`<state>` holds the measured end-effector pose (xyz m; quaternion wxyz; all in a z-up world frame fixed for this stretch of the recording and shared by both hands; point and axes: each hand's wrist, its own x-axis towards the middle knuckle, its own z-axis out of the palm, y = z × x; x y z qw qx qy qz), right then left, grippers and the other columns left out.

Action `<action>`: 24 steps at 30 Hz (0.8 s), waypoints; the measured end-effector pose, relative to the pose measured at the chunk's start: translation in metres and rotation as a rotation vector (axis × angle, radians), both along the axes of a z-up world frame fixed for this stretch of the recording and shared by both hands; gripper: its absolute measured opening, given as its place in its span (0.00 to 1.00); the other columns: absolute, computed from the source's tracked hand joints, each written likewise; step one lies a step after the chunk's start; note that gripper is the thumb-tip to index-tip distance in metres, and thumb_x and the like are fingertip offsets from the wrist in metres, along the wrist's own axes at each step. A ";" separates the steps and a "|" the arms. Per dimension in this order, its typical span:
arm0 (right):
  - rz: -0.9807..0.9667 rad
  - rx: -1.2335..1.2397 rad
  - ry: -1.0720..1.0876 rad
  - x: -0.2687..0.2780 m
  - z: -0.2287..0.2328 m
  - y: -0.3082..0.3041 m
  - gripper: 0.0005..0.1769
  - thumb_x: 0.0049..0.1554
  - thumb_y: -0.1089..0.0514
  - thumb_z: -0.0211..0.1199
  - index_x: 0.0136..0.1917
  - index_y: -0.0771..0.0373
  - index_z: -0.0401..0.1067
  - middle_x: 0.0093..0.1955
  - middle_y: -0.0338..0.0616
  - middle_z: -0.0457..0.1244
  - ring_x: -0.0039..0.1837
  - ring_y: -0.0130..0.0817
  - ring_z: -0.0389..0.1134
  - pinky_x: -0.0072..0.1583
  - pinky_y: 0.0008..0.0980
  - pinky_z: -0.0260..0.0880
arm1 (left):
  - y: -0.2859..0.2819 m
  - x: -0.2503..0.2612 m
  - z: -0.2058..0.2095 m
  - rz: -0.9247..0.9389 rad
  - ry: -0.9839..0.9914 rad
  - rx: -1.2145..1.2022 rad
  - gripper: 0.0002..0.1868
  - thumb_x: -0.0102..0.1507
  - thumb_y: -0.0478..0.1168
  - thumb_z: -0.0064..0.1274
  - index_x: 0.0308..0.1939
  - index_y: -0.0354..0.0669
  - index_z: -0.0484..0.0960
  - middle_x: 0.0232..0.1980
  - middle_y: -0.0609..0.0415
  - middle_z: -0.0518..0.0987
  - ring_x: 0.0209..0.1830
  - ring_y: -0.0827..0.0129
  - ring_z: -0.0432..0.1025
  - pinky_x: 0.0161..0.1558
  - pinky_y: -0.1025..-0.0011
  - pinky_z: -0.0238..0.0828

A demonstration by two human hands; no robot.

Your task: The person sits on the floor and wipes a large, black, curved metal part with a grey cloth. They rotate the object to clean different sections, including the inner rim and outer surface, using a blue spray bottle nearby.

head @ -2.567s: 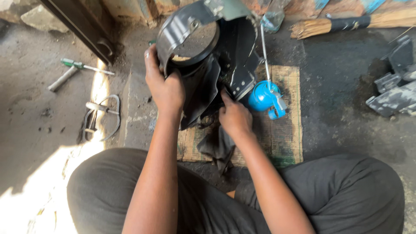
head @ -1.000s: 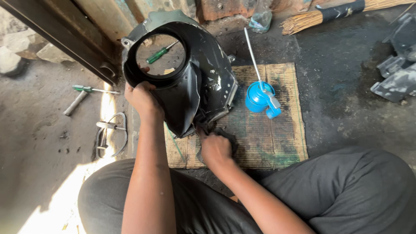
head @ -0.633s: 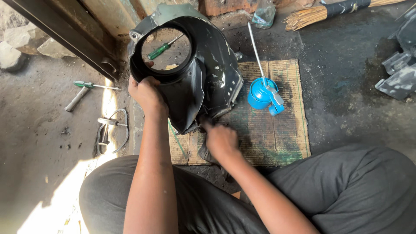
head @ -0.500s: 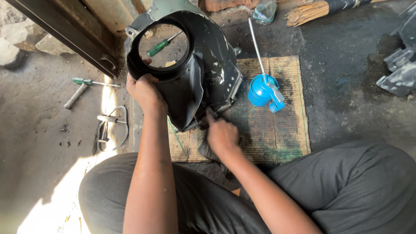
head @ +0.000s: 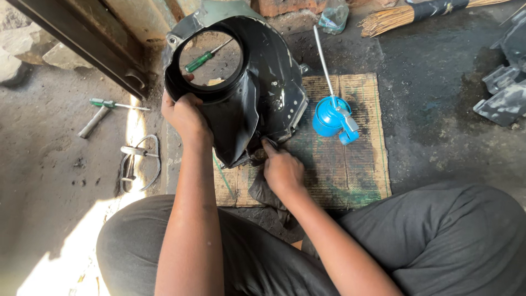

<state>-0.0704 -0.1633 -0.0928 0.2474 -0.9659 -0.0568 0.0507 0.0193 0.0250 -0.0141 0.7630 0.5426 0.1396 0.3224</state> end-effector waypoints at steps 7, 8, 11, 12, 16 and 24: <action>0.064 0.345 0.436 -0.005 -0.009 0.011 0.34 0.61 0.60 0.52 0.79 0.42 0.58 0.63 0.52 0.67 0.59 0.43 0.72 0.63 0.39 0.71 | -0.003 0.002 0.001 -0.019 -0.012 -0.007 0.23 0.46 0.25 0.38 0.42 0.29 0.83 0.32 0.53 0.77 0.27 0.73 0.66 0.32 0.76 0.60; 0.097 0.553 0.354 0.007 -0.022 0.011 0.34 0.59 0.62 0.52 0.78 0.46 0.59 0.70 0.51 0.63 0.66 0.41 0.68 0.67 0.38 0.67 | -0.003 0.001 0.001 -0.021 -0.008 -0.009 0.23 0.47 0.25 0.38 0.42 0.29 0.83 0.32 0.53 0.77 0.27 0.73 0.66 0.32 0.76 0.60; 0.076 0.866 0.430 0.014 -0.054 0.016 0.35 0.58 0.63 0.53 0.78 0.53 0.56 0.80 0.48 0.56 0.76 0.37 0.61 0.72 0.34 0.59 | -0.004 0.003 -0.002 0.001 -0.010 0.035 0.23 0.47 0.25 0.39 0.42 0.29 0.83 0.32 0.53 0.77 0.27 0.73 0.65 0.31 0.76 0.59; 0.051 0.923 0.513 0.013 -0.058 0.020 0.35 0.58 0.62 0.53 0.78 0.54 0.55 0.82 0.46 0.54 0.78 0.36 0.59 0.72 0.32 0.58 | -0.002 0.003 -0.001 0.015 -0.011 0.063 0.22 0.47 0.25 0.39 0.41 0.29 0.83 0.33 0.54 0.77 0.28 0.73 0.65 0.31 0.76 0.58; 0.078 0.639 0.549 -0.003 -0.052 0.011 0.41 0.57 0.62 0.52 0.82 0.46 0.50 0.81 0.45 0.52 0.78 0.36 0.54 0.74 0.30 0.53 | -0.005 0.004 0.001 0.029 0.000 0.049 0.24 0.46 0.25 0.38 0.42 0.30 0.83 0.34 0.53 0.78 0.27 0.73 0.65 0.31 0.76 0.59; -0.084 0.889 0.799 -0.001 -0.016 0.013 0.46 0.53 0.64 0.54 0.82 0.42 0.48 0.83 0.32 0.45 0.80 0.27 0.48 0.73 0.28 0.48 | -0.006 -0.002 0.002 0.009 -0.089 -0.103 0.24 0.45 0.24 0.36 0.41 0.28 0.81 0.36 0.50 0.80 0.29 0.66 0.73 0.38 0.71 0.76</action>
